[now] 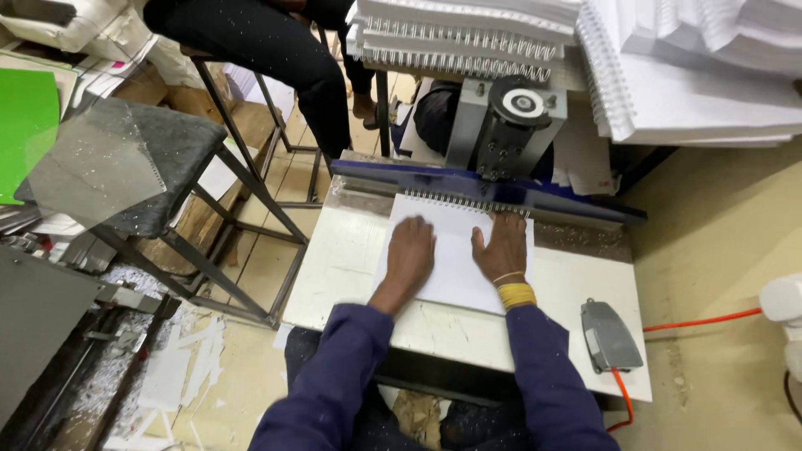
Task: The person assembles a book using a spiral binding machine by aligning a stack of punched papers with the spiral coil, feeding the coil through the holes using the machine's motorized rollers, and then turning the pages to verify the binding.
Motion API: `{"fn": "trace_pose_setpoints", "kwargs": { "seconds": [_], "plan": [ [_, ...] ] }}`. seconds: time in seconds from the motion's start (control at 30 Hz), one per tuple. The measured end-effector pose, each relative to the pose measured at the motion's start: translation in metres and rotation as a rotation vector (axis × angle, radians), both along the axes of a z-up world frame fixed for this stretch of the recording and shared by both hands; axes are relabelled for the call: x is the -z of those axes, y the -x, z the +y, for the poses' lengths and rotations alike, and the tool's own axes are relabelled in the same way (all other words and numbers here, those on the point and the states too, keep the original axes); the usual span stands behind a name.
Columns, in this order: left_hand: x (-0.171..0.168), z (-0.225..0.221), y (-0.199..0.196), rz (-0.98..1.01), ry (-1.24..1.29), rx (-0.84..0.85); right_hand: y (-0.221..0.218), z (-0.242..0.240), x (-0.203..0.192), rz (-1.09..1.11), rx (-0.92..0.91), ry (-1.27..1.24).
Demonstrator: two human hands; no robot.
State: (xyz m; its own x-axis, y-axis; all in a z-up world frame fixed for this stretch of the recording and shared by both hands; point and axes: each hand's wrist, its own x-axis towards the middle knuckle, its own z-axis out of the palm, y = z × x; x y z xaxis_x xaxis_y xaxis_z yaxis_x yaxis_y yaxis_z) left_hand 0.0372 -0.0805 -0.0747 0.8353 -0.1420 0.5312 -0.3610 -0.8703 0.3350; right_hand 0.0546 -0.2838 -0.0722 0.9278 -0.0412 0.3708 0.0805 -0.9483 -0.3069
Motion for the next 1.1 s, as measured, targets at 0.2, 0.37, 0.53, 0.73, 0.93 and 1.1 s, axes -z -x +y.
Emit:
{"fn": "trace_pose_setpoints", "kwargs": {
  "seconds": [0.2, 0.37, 0.53, 0.73, 0.93, 1.1],
  "plan": [
    [0.037, 0.027, 0.124, 0.13, 0.008, 0.239, 0.008, 0.002, 0.006, 0.092, 0.028, -0.01],
    [0.037, 0.031, 0.102, 0.01, 0.036, 0.155, 0.014, 0.006, -0.011, 0.189, 0.034, 0.024],
    [0.043, 0.029, 0.106, -0.082, 0.023, 0.162, 0.082, 0.01, -0.014, 0.318, -0.106, 0.066],
    [0.047, 0.036, 0.104, -0.124, 0.076, 0.256, 0.156, -0.004, 0.048, 0.198, -0.271, -0.009],
    [0.049, 0.036, 0.102, -0.107, 0.006, 0.3, 0.143, -0.015, 0.061, -0.091, -0.28, -0.094],
    [0.032, 0.049, 0.115, -0.22, 0.09, 0.343, 0.147, -0.015, 0.063, -0.145, -0.28, -0.061]
  ]
}}
